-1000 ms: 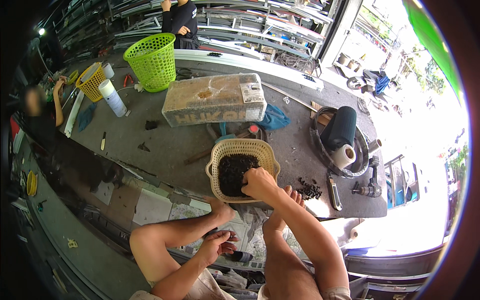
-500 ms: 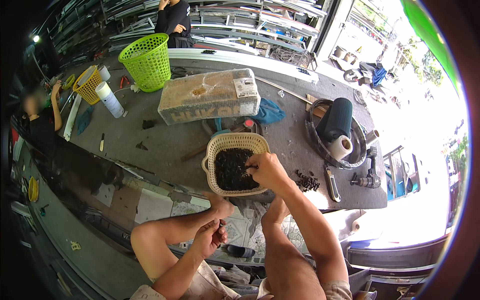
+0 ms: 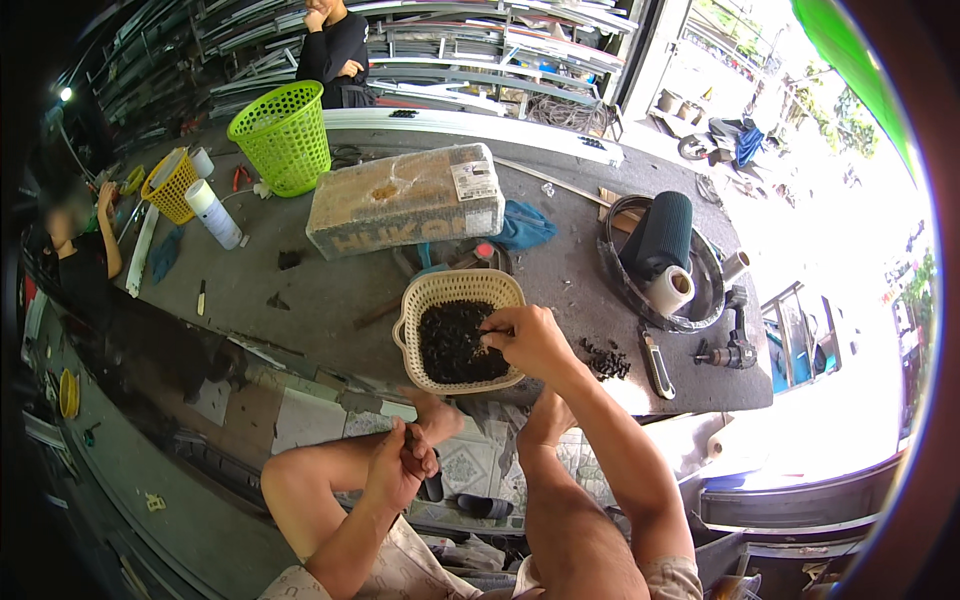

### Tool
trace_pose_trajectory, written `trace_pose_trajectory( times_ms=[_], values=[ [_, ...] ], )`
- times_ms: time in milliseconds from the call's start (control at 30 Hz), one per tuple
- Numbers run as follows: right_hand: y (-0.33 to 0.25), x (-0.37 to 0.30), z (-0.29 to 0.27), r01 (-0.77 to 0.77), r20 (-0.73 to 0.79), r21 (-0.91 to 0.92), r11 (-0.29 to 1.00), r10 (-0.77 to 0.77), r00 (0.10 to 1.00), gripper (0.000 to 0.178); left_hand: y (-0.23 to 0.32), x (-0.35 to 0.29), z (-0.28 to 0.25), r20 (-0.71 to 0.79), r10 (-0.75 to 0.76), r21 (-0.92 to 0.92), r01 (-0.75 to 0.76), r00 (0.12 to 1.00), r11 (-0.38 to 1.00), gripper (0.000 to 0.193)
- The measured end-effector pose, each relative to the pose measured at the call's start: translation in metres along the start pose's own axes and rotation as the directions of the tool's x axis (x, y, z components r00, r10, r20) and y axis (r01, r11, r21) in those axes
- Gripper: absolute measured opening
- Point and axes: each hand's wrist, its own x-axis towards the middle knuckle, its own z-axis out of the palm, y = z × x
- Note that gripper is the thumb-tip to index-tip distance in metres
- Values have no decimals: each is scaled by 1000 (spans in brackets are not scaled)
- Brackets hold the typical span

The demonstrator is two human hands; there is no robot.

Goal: The person sits at a workbench and repeatedly picks small black plastic components from a basket, threading them onto a metal rod held in the left hand. The person occasionally uses a utility knife to trim or adjust the components on the rod.

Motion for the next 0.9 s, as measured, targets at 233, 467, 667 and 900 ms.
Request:
trace_pose_trajectory(
  times_ms=[233,467,667,900],
  values=[
    [-26,-9,-4,-49,-39,-79,996,46,998,24,19,15,50,-9,182,-112,-182,983,977,36],
    [-77,-66,17,370,217,28,929,-367,905,20,22,34,88,25,-68,-363,72,997,929,34],
    [-75,-86,27,344,263,-96,934,-310,914,23,9,27,76,108,-20,-320,53,994,946,33],
    [-77,-92,34,362,147,-20,932,-356,923,29,3,25,72,126,48,-289,-9,991,957,29]
  ],
)
